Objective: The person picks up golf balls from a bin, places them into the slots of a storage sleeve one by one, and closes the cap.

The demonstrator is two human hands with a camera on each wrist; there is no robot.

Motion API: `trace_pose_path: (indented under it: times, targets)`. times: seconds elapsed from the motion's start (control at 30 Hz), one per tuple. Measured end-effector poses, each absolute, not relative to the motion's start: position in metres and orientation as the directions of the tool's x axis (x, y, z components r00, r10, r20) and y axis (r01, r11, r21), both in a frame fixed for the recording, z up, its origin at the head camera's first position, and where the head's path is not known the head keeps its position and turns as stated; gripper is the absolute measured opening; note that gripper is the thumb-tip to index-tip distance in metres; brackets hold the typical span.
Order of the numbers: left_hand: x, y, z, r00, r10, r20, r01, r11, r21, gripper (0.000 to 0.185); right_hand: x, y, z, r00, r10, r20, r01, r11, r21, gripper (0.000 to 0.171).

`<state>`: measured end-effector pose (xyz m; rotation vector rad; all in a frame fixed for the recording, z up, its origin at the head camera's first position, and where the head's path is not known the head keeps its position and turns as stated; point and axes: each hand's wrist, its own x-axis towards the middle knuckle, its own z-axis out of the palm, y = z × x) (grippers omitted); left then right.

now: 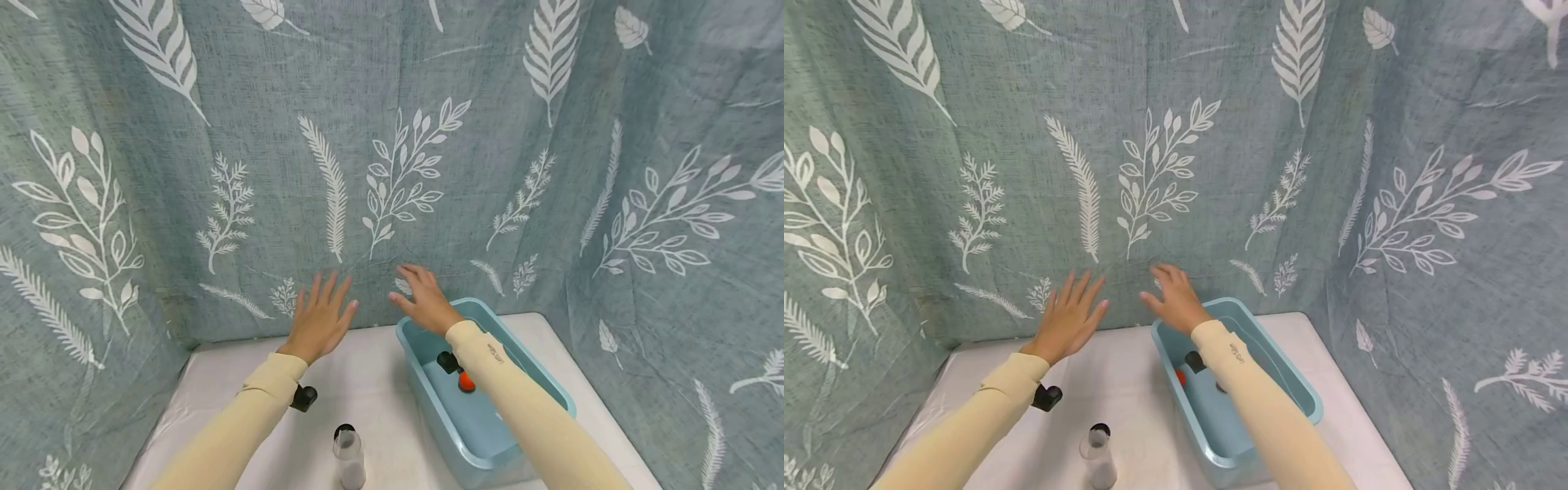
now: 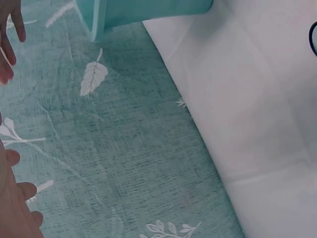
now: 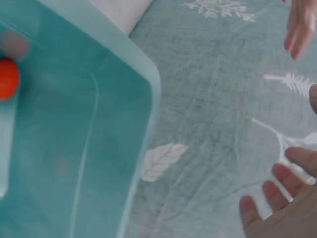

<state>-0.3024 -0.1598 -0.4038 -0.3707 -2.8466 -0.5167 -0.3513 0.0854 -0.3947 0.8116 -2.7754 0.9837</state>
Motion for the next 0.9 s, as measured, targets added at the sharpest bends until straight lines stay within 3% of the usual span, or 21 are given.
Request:
trace_pose_path:
  times: [0.33,0.57,0.73,0.9]
  targets:
    - [-0.289,-0.169,-0.419,-0.949,0.201,0.241,0.289,0.860,0.421,0.062,-0.355,0.112,-0.409,-0.877,-0.377,0.298,-0.434,0.354,-0.829,0.048]
    - [-0.274,-0.184,-0.433,-0.933,0.245,0.264,0.350,0.788,0.507,0.063,-0.357,0.132,-0.422,-0.894,-0.385,0.228,-0.362,0.323,-0.875,0.042]
    - [-0.258,-0.189,-0.451,-0.943,0.271,0.193,0.325,0.626,0.709,0.061,-0.352,0.143,-0.431,-0.911,-0.388,0.142,-0.290,0.356,-0.888,0.034]
    - [-0.239,-0.181,-0.480,-0.965,0.240,0.108,0.201,0.406,0.892,0.062,-0.349,0.151,-0.440,-0.904,-0.422,0.065,-0.235,0.364,-0.901,0.037]
